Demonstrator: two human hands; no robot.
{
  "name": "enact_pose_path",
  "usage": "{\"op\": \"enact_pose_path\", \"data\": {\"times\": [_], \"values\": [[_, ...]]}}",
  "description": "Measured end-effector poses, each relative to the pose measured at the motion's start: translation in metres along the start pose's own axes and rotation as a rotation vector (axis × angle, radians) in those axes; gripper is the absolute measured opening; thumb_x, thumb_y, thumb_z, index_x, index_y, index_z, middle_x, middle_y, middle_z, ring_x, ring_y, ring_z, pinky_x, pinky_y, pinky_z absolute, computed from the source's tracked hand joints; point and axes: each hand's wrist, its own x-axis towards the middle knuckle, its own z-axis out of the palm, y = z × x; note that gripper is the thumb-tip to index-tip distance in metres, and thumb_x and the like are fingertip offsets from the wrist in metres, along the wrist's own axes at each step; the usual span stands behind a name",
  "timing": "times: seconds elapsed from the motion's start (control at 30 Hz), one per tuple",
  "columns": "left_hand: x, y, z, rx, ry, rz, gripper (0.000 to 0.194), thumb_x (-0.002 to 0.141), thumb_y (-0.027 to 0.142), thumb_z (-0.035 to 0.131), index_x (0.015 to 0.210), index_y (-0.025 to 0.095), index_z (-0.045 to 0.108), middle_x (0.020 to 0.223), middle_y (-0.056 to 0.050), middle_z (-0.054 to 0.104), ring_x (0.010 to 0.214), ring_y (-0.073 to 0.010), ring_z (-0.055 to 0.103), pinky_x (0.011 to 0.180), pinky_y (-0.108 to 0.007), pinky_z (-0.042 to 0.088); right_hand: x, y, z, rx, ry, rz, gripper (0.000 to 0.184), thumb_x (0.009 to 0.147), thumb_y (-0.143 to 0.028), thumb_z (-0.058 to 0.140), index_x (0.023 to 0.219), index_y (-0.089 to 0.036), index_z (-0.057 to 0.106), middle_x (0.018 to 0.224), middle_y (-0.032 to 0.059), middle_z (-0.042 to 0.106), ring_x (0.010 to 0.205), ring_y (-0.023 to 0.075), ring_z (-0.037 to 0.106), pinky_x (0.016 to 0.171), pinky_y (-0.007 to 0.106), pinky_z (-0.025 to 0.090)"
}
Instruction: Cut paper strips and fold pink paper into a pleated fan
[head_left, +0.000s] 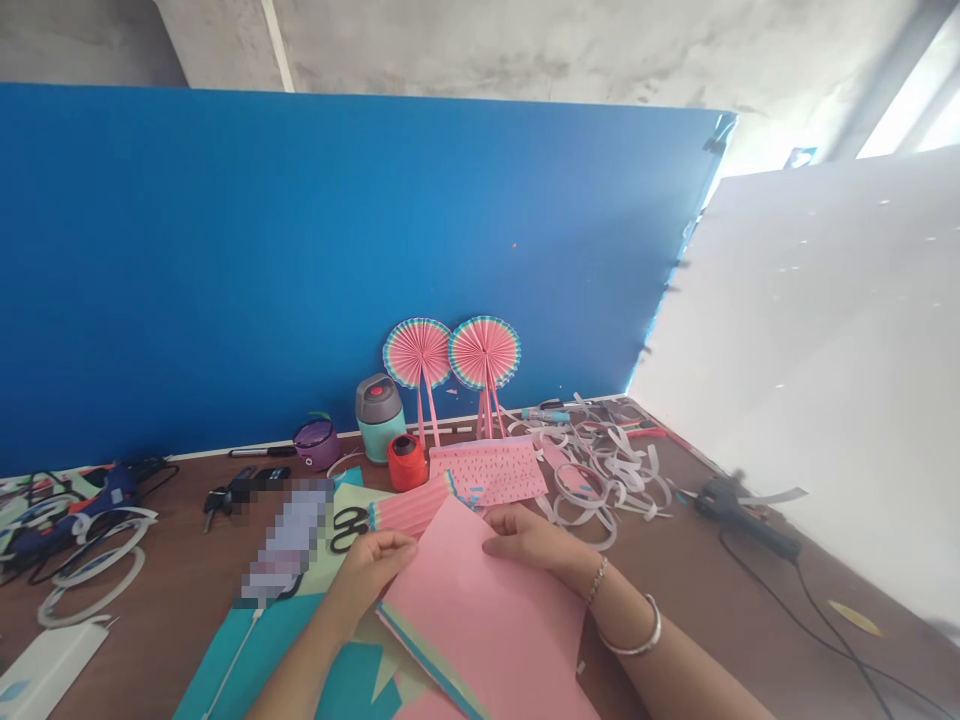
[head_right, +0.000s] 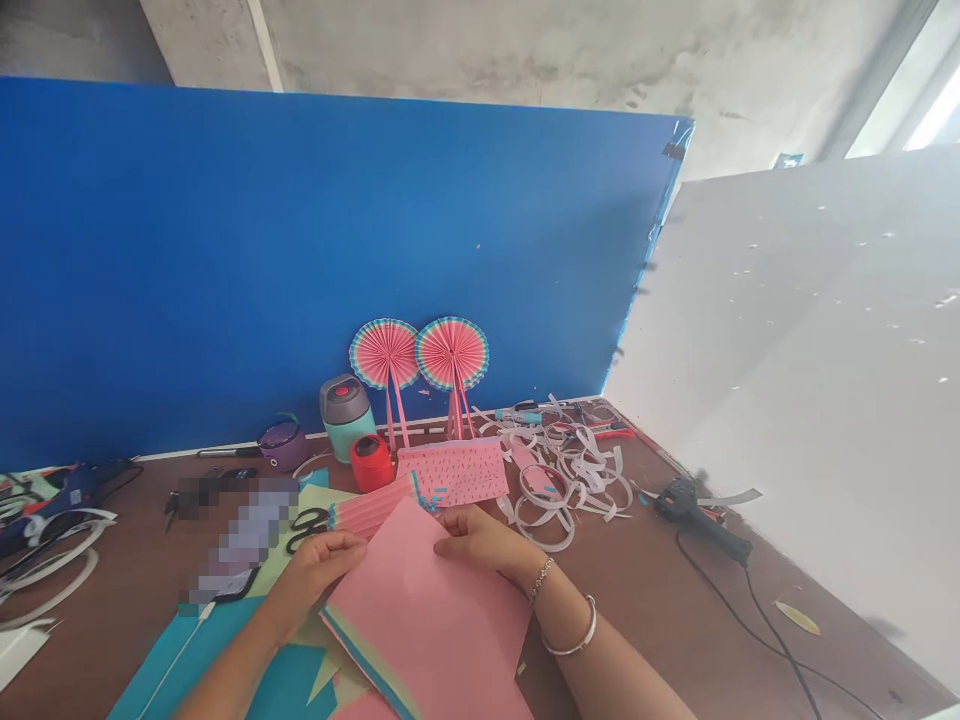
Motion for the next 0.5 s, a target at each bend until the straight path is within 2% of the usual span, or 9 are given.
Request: {"op": "enact_pose_path", "data": {"times": [0.1, 0.17, 0.23, 0.3, 0.33, 0.4, 0.5], "values": [[0.000, 0.000, -0.004, 0.058, -0.021, 0.015, 0.037, 0.065, 0.051, 0.067, 0.070, 0.015, 0.061, 0.063, -0.001, 0.063, 0.059, -0.0152, 0.056, 0.057, -0.026, 0.040, -0.004, -0.001, -0.007, -0.091, -0.012, 0.052, 0.025, 0.067, -0.023, 0.064, 0.090, -0.013, 0.067, 0.086, 0.0041, 0.070, 0.074, 0.0165, 0.064, 0.062, 0.024, 0.047], [-0.005, 0.005, -0.008, 0.111, -0.031, 0.014, 0.031, 0.068, 0.047, 0.065, 0.066, 0.017, 0.057, 0.058, 0.002, 0.059, 0.055, -0.0133, 0.053, 0.054, -0.025, 0.038, -0.007, -0.002, -0.013, -0.219, 0.030, 0.105, 0.026, 0.063, -0.018, 0.066, 0.088, -0.013, 0.066, 0.084, 0.0038, 0.069, 0.072, 0.0159, 0.063, 0.058, 0.022, 0.045], [-0.012, 0.012, -0.013, 0.194, -0.139, -0.036, 0.028, 0.067, 0.042, 0.066, 0.061, 0.019, 0.051, 0.055, 0.003, 0.058, 0.054, -0.0130, 0.054, 0.053, -0.024, 0.038, -0.009, -0.002, -0.018, -0.363, 0.090, 0.121, 0.024, 0.062, -0.016, 0.064, 0.086, -0.014, 0.065, 0.077, 0.0021, 0.067, 0.067, 0.0141, 0.060, 0.053, 0.020, 0.041], [-0.015, 0.015, -0.017, 0.243, -0.269, -0.119, 0.028, 0.066, 0.042, 0.065, 0.059, 0.019, 0.049, 0.055, 0.001, 0.061, 0.053, -0.0146, 0.057, 0.052, -0.024, 0.040, -0.008, -0.001, -0.022, -0.485, 0.141, 0.071, 0.018, 0.066, -0.016, 0.060, 0.084, -0.015, 0.065, 0.071, -0.0003, 0.064, 0.064, 0.0120, 0.056, 0.052, 0.019, 0.038], [-0.016, 0.015, -0.020, 0.273, -0.286, -0.137, 0.030, 0.068, 0.044, 0.063, 0.059, 0.019, 0.049, 0.054, 0.000, 0.062, 0.051, -0.0155, 0.058, 0.051, -0.025, 0.041, -0.006, 0.000, -0.022, -0.554, 0.154, 0.034, 0.014, 0.069, -0.016, 0.058, 0.081, -0.015, 0.065, 0.069, -0.0010, 0.063, 0.062, 0.0114, 0.055, 0.052, 0.019, 0.037], [-0.012, 0.013, -0.024, 0.352, -0.177, -0.093, 0.033, 0.072, 0.049, 0.057, 0.059, 0.019, 0.051, 0.049, 0.000, 0.059, 0.047, -0.0157, 0.057, 0.049, -0.025, 0.040, -0.003, 0.002, -0.018, -0.707, 0.163, -0.049, 0.014, 0.072, -0.014, 0.052, 0.075, -0.016, 0.066, 0.068, -0.0007, 0.064, 0.062, 0.0117, 0.054, 0.053, 0.020, 0.036], [-0.002, 0.005, -0.030, 0.475, 0.149, 0.053, 0.028, 0.078, 0.045, 0.049, 0.075, 0.019, 0.059, 0.053, 0.002, 0.056, 0.053, -0.0167, 0.056, 0.054, -0.027, 0.042, 0.001, 0.004, -0.004, -0.914, 0.148, -0.163, 0.024, 0.074, -0.009, 0.047, 0.078, -0.017, 0.069, 0.079, 0.0027, 0.070, 0.072, 0.0156, 0.059, 0.063, 0.024, 0.039]]}}
